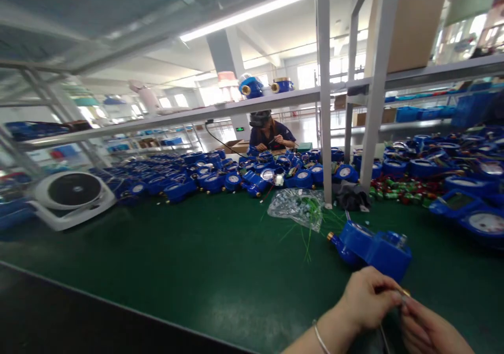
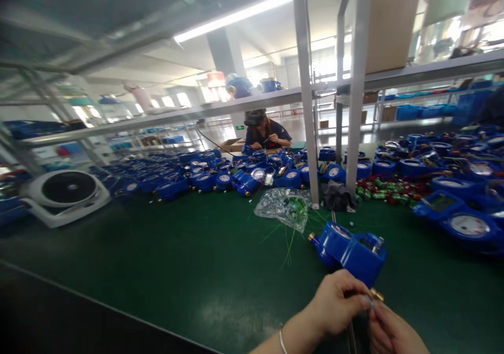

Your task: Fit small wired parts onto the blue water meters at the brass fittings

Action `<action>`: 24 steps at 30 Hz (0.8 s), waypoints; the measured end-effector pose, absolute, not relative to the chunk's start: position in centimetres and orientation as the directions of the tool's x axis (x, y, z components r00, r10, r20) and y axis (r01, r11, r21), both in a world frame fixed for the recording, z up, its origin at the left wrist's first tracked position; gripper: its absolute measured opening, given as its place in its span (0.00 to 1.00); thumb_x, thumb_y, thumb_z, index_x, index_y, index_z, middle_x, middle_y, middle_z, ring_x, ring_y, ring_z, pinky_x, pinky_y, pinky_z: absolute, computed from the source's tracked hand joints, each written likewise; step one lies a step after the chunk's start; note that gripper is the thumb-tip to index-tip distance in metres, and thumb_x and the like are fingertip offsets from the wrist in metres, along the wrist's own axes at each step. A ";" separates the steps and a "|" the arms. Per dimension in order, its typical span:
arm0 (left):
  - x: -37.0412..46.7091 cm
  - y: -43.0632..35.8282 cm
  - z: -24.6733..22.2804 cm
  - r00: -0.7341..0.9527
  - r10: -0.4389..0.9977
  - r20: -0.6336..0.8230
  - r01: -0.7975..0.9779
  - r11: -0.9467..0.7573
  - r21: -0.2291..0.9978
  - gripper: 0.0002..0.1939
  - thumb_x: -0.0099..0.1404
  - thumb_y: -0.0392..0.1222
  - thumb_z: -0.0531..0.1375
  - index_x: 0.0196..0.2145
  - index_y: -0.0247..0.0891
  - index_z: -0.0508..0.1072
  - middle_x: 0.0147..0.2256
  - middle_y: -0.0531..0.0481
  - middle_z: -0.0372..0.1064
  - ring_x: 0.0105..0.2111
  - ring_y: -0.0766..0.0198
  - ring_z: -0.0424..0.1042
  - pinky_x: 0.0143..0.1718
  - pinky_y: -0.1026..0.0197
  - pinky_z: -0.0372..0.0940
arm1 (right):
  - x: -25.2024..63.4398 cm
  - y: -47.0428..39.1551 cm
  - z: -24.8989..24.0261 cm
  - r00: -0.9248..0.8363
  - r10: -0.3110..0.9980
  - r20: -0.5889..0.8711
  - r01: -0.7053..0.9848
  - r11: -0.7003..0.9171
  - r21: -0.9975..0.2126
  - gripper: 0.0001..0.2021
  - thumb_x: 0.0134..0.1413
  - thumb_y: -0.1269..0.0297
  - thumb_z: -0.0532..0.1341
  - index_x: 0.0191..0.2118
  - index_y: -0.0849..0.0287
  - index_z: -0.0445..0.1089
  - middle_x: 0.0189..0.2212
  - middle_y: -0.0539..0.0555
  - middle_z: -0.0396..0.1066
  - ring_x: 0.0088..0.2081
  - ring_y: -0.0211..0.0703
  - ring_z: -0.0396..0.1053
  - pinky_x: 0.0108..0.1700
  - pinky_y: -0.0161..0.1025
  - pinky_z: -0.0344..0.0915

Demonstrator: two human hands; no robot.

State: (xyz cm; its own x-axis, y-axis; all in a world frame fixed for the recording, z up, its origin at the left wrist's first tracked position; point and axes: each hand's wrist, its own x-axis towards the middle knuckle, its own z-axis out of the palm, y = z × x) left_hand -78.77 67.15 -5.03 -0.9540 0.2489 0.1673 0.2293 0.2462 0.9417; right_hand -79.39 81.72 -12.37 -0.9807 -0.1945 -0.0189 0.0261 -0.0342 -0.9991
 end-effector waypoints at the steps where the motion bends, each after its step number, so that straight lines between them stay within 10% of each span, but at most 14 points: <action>1: -78.9 67.0 -5.1 -0.964 0.201 0.172 0.222 0.260 0.940 0.14 0.53 0.41 0.62 0.39 0.37 0.75 0.33 0.50 0.69 0.30 0.66 0.65 0.33 0.66 0.61 | -79.0 81.5 -11.7 -0.991 -0.132 0.019 -0.021 0.014 -1.000 0.18 0.52 0.46 0.51 0.29 0.55 0.66 0.12 0.45 0.54 0.12 0.37 0.54 0.14 0.34 0.55; 8: -79.8 67.9 -4.8 -0.974 0.216 0.069 0.196 0.644 0.740 0.29 0.64 0.60 0.44 0.24 0.35 0.71 0.21 0.50 0.65 0.22 0.65 0.60 0.23 0.64 0.52 | -77.7 81.1 -9.5 -0.867 0.007 0.499 -0.368 0.667 -0.648 0.16 0.60 0.56 0.46 0.35 0.59 0.66 0.26 0.57 0.68 0.28 0.46 0.66 0.32 0.41 0.59; 13: -80.5 68.7 -4.4 -0.967 0.245 0.078 0.219 0.631 0.744 0.29 0.66 0.57 0.39 0.29 0.36 0.73 0.28 0.48 0.70 0.28 0.63 0.66 0.27 0.64 0.56 | -78.4 81.4 -9.2 -0.885 0.013 0.465 -0.379 0.560 -0.737 0.15 0.57 0.55 0.50 0.35 0.59 0.67 0.31 0.58 0.68 0.32 0.45 0.65 0.37 0.41 0.59; 20: -80.5 68.4 -3.1 -0.971 0.213 0.111 0.225 0.642 0.733 0.22 0.66 0.52 0.45 0.26 0.37 0.69 0.26 0.50 0.68 0.27 0.64 0.64 0.31 0.63 0.55 | -79.5 80.2 -8.5 -0.987 -0.075 0.144 -0.156 0.183 -0.971 0.22 0.60 0.49 0.42 0.26 0.58 0.61 0.12 0.43 0.48 0.12 0.34 0.45 0.14 0.33 0.49; 24: -81.3 67.8 -3.2 -0.976 0.210 0.061 0.177 0.597 0.783 0.24 0.65 0.55 0.46 0.23 0.36 0.68 0.24 0.52 0.64 0.25 0.66 0.60 0.27 0.64 0.53 | -79.1 80.3 -8.5 -0.977 -0.006 0.212 -0.207 0.248 -0.946 0.17 0.60 0.51 0.46 0.38 0.58 0.64 0.26 0.53 0.65 0.27 0.41 0.64 0.28 0.37 0.60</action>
State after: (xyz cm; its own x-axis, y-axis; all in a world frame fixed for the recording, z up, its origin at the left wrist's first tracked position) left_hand -81.35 67.82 -3.21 -0.9758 0.2097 0.0615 0.1775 0.5967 0.7826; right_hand -79.12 80.27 -8.51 -0.9773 -0.0064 0.2117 -0.2066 0.2483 -0.9464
